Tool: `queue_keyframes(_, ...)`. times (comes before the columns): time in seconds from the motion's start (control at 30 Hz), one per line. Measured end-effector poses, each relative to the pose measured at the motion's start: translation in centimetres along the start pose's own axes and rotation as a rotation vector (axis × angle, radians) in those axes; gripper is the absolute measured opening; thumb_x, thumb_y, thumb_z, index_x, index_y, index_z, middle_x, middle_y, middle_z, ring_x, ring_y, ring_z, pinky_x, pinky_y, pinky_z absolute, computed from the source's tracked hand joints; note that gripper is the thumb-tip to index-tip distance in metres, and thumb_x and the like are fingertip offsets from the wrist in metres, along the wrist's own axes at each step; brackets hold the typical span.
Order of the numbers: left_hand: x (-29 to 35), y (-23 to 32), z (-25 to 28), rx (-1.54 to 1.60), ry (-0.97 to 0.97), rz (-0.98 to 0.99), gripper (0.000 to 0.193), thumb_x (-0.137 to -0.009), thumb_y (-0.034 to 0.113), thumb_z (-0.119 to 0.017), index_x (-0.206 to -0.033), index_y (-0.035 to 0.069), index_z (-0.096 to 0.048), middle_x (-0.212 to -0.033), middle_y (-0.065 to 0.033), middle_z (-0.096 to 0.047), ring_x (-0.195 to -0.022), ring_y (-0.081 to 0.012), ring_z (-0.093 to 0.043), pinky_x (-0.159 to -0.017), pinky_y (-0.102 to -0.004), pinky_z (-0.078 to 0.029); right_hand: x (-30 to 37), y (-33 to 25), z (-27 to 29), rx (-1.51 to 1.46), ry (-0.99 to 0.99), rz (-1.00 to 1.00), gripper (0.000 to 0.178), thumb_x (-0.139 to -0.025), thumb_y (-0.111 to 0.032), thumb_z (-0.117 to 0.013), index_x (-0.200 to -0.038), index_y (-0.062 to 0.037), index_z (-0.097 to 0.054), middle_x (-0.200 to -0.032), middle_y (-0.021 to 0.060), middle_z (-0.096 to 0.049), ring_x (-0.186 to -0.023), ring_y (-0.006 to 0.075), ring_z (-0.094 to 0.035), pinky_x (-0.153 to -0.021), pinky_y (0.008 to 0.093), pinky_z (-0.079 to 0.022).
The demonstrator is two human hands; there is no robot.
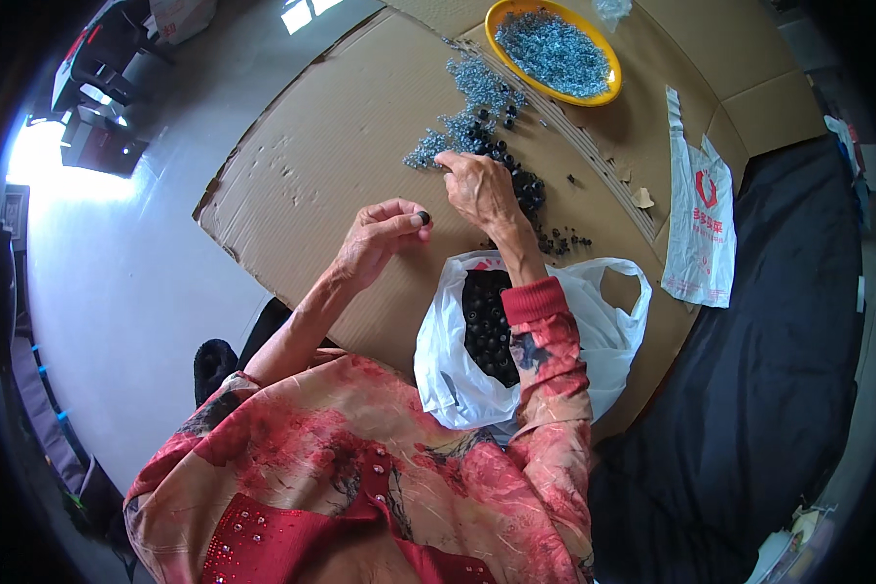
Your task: The person is manually inserting small blue plastic pins into black plastic circular components.
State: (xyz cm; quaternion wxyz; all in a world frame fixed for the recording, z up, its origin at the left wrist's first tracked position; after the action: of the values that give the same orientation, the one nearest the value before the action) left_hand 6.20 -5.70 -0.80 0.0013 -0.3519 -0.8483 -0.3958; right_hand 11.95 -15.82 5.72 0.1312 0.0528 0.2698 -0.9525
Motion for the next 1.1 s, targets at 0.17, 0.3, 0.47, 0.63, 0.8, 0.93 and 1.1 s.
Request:
queue_keyframes(0.17, 0.2, 2.6, 2.6, -0.282, 0.154, -0.154, 0.016, -0.081, 0.018, -0.064, -0.087, 0.004, -0.063, -0.078, -0.0021, -0.063, -0.075, -0.0096, -0.057, -0.074, -0.0232, -0.045, 0.4, 0.0, 0.2, -0.009, -0.026, 0.042, 0.017, -0.078, -0.007, -0.052, -0.090, -0.0042, -0.063, -0.085, 0.0177, -0.063, -0.078, 0.0337, -0.062, -0.070, 0.0396, -0.050)
queue_keyframes(0.3, 0.2, 2.5, 2.5, -0.321, 0.152, -0.166, 0.015, -0.082, 0.017, -0.063, -0.088, 0.004, -0.064, -0.077, -0.0009, -0.063, -0.076, -0.0092, -0.058, -0.073, -0.0225, -0.045, 1.0, 0.7, 2.7, -0.126, 0.051, -0.043, 0.012, -0.076, -0.005, -0.055, -0.085, -0.0025, -0.063, -0.080, 0.0150, -0.063, -0.073, 0.0318, -0.061, -0.065, 0.0378, -0.048)
queue_keyframes(0.47, -0.1, 2.3, 2.5, -0.323, 0.131, -0.163, 0.016, -0.083, 0.018, -0.064, -0.089, 0.003, -0.063, -0.080, -0.0010, -0.063, -0.077, -0.0092, -0.058, -0.075, -0.0232, -0.045, 3.0, 0.7, 2.3, -0.106, -0.036, -0.060, 0.008, -0.074, -0.004, -0.057, -0.080, -0.0024, -0.061, -0.074, 0.0145, -0.060, -0.069, 0.0307, -0.060, -0.062, 0.0372, -0.048)
queue_keyframes(0.63, -0.5, 2.4, 2.3, -0.118, 0.092, -0.141, 0.015, -0.085, 0.013, -0.060, -0.095, 0.002, -0.061, -0.089, -0.0059, -0.063, -0.080, -0.0135, -0.059, -0.077, -0.0278, -0.048, 5.0, -0.8, 1.2, 0.132, -0.126, 0.093, 0.007, -0.070, -0.004, -0.060, -0.077, -0.0046, -0.060, -0.076, 0.0119, -0.060, -0.076, 0.0283, -0.057, -0.072, 0.0385, -0.043)
queue_keyframes(0.8, -1.3, 1.2, 0.2, 0.222, -0.073, -0.111, 0.017, -0.086, 0.014, -0.058, -0.098, 0.002, -0.060, -0.093, -0.0093, -0.062, -0.080, -0.0165, -0.060, -0.078, -0.0326, -0.049, 6.2, -0.3, 0.7, 0.199, -0.210, 0.074, 0.007, -0.069, -0.001, -0.059, -0.070, -0.0023, -0.053, -0.073, 0.0119, -0.057, -0.076, 0.0288, -0.055, -0.071, 0.0395, -0.041)
queue_keyframes(0.93, -1.3, 1.3, -1.8, 0.355, -0.190, -0.100, 0.018, -0.088, 0.015, -0.056, -0.099, 0.001, -0.058, -0.095, -0.0103, -0.062, -0.082, -0.0173, -0.060, -0.080, -0.0353, -0.049, 6.6, -0.6, 0.8, 0.159, -0.203, 0.090, 0.008, -0.070, 0.001, -0.057, -0.072, -0.0023, -0.050, -0.070, 0.0121, -0.054, -0.074, 0.0292, -0.054, -0.071, 0.0399, -0.041)
queue_keyframes(1.1, -1.3, 2.0, -4.7, 0.508, -0.308, -0.075, 0.017, -0.089, 0.013, -0.053, -0.100, 0.001, -0.056, -0.095, -0.0109, -0.061, -0.082, -0.0177, -0.060, -0.080, -0.0348, -0.050, 7.3, 0.1, 0.9, 0.147, -0.170, 0.124, 0.011, -0.071, 0.001, -0.054, -0.077, -0.0035, -0.047, -0.067, 0.0133, -0.050, -0.070, 0.0313, -0.053, -0.067, 0.0402, -0.042)
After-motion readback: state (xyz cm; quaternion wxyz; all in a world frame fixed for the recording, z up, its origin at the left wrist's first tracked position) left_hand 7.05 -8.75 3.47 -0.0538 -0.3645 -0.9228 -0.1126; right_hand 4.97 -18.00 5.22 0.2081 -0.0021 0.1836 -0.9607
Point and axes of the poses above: each hand's wrist, its own x-axis away from the middle knuckle, its own z-axis out of the back of the hand, y = z × x, the point moved 10 cm from there along -x, towards the middle knuckle
